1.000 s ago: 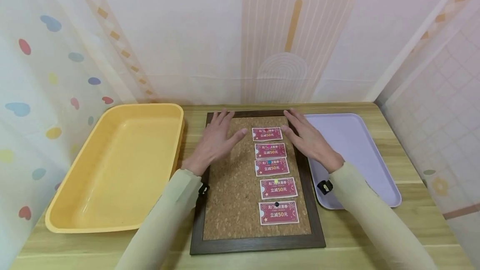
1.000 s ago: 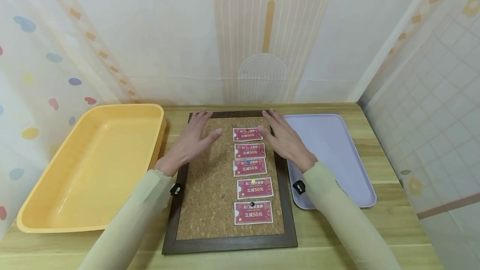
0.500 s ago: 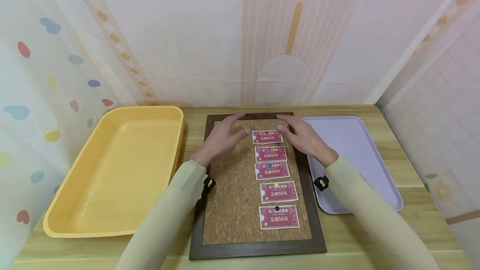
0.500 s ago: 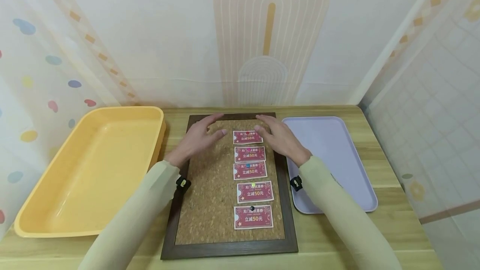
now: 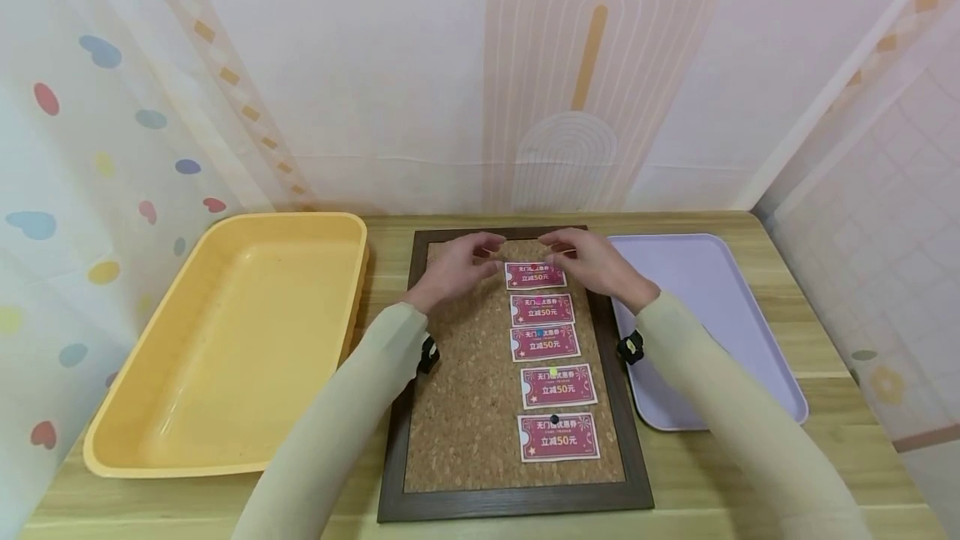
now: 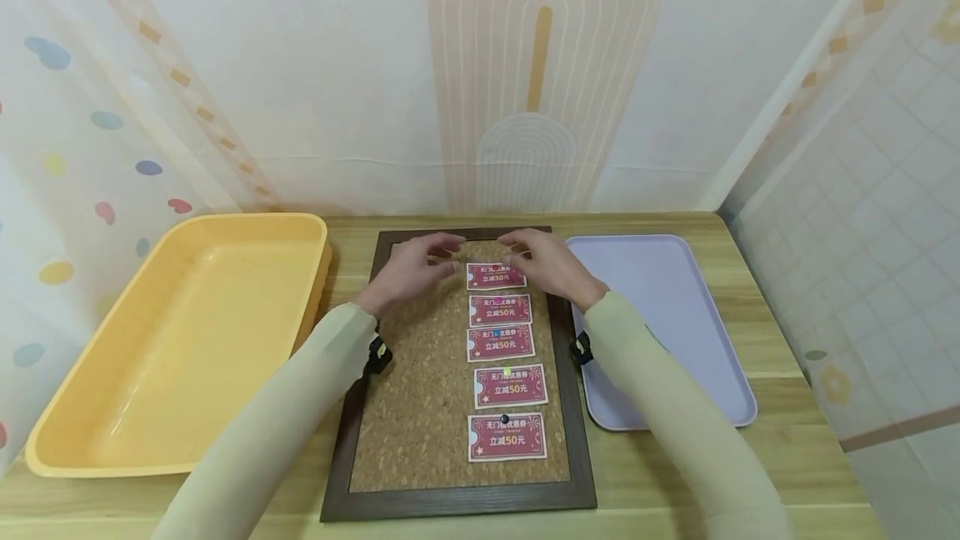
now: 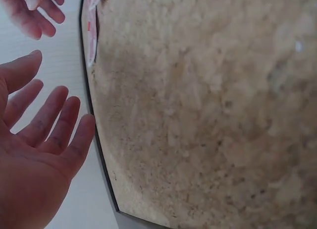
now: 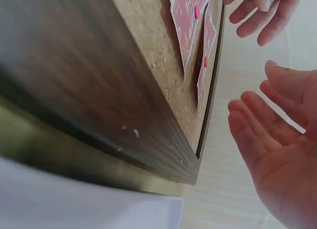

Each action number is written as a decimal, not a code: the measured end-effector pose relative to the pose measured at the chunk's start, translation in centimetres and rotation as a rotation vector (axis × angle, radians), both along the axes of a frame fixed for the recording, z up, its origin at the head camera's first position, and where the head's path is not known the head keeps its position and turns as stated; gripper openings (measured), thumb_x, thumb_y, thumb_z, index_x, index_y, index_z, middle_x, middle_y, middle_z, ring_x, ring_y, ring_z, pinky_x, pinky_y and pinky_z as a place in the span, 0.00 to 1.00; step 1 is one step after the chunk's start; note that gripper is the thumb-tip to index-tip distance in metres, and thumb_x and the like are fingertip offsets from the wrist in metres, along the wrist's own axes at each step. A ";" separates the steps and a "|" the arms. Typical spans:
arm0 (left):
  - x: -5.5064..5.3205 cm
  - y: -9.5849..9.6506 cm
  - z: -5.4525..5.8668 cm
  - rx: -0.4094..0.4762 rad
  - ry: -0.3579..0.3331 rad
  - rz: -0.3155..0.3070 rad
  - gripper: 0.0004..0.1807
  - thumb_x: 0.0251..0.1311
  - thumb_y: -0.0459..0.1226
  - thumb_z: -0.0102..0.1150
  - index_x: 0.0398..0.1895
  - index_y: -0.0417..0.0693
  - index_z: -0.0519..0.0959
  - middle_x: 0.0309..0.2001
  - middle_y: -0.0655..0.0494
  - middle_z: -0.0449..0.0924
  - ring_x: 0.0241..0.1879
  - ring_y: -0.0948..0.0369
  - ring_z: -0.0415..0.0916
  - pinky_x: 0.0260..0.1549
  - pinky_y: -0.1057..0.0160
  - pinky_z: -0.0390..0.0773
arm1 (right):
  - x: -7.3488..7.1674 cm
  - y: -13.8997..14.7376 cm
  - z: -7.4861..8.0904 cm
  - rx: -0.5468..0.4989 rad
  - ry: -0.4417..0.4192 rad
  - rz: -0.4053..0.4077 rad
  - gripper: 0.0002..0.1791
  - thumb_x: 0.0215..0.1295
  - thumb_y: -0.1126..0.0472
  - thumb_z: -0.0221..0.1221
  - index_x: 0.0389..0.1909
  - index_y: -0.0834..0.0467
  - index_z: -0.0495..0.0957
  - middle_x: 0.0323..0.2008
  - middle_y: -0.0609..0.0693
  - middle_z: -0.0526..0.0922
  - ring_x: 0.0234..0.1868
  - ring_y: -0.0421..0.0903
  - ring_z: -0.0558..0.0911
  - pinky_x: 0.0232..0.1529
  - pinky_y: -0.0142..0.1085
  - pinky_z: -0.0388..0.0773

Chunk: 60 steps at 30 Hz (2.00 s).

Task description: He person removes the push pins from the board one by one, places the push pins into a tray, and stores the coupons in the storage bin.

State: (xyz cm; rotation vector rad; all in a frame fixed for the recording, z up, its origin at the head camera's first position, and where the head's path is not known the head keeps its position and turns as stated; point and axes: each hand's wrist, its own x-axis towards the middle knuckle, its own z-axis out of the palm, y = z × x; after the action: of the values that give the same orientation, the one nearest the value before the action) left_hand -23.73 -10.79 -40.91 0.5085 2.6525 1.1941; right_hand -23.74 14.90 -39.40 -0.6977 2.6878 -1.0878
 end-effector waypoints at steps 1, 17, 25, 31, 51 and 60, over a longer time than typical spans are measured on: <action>-0.1 0.1 0.0 -0.009 0.001 -0.009 0.23 0.73 0.35 0.59 0.70 0.43 0.75 0.64 0.45 0.78 0.61 0.49 0.76 0.60 0.50 0.76 | -0.1 -0.1 0.0 0.006 -0.006 0.000 0.21 0.77 0.62 0.58 0.67 0.63 0.76 0.63 0.60 0.80 0.62 0.58 0.79 0.63 0.53 0.75; -0.9 1.6 -0.9 -0.156 0.006 -0.058 0.16 0.74 0.34 0.59 0.61 0.45 0.82 0.57 0.49 0.83 0.58 0.54 0.79 0.62 0.53 0.75 | -1.7 -1.4 -0.8 0.116 -0.034 0.038 0.08 0.74 0.65 0.61 0.48 0.60 0.86 0.44 0.53 0.87 0.42 0.47 0.81 0.47 0.44 0.79; -0.9 1.9 -0.9 -0.210 0.050 -0.061 0.11 0.72 0.34 0.62 0.54 0.45 0.86 0.54 0.49 0.84 0.56 0.54 0.79 0.59 0.53 0.76 | -2.1 -1.7 -1.4 0.168 -0.062 0.046 0.08 0.75 0.64 0.60 0.46 0.58 0.87 0.43 0.52 0.87 0.38 0.46 0.80 0.45 0.41 0.76; -0.8 2.0 -0.9 -0.206 0.048 -0.070 0.11 0.72 0.33 0.62 0.53 0.45 0.87 0.53 0.50 0.84 0.54 0.55 0.79 0.57 0.54 0.77 | -2.3 -1.9 -1.5 0.174 -0.091 0.051 0.06 0.75 0.64 0.61 0.45 0.59 0.86 0.40 0.52 0.86 0.36 0.45 0.79 0.43 0.40 0.76; -0.9 2.5 -0.6 -0.173 -0.014 -0.056 0.11 0.70 0.32 0.62 0.51 0.45 0.88 0.51 0.50 0.85 0.50 0.56 0.79 0.54 0.55 0.78 | -2.6 -2.7 -1.0 0.222 -0.119 0.053 0.03 0.73 0.66 0.61 0.41 0.59 0.84 0.36 0.51 0.85 0.32 0.44 0.80 0.43 0.40 0.76; -1.0 2.3 -0.6 -0.131 -0.051 -0.029 0.10 0.70 0.33 0.62 0.48 0.46 0.89 0.49 0.51 0.86 0.45 0.57 0.78 0.47 0.58 0.77 | -2.9 -2.9 -1.0 0.216 -0.136 0.062 0.03 0.72 0.67 0.62 0.41 0.59 0.84 0.37 0.52 0.85 0.33 0.44 0.79 0.43 0.39 0.76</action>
State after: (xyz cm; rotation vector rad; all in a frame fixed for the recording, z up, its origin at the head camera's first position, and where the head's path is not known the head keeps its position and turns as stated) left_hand -24.71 -8.47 -41.55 0.4850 2.6482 1.0038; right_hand -26.66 12.03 -40.43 -0.6390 2.5971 -0.7841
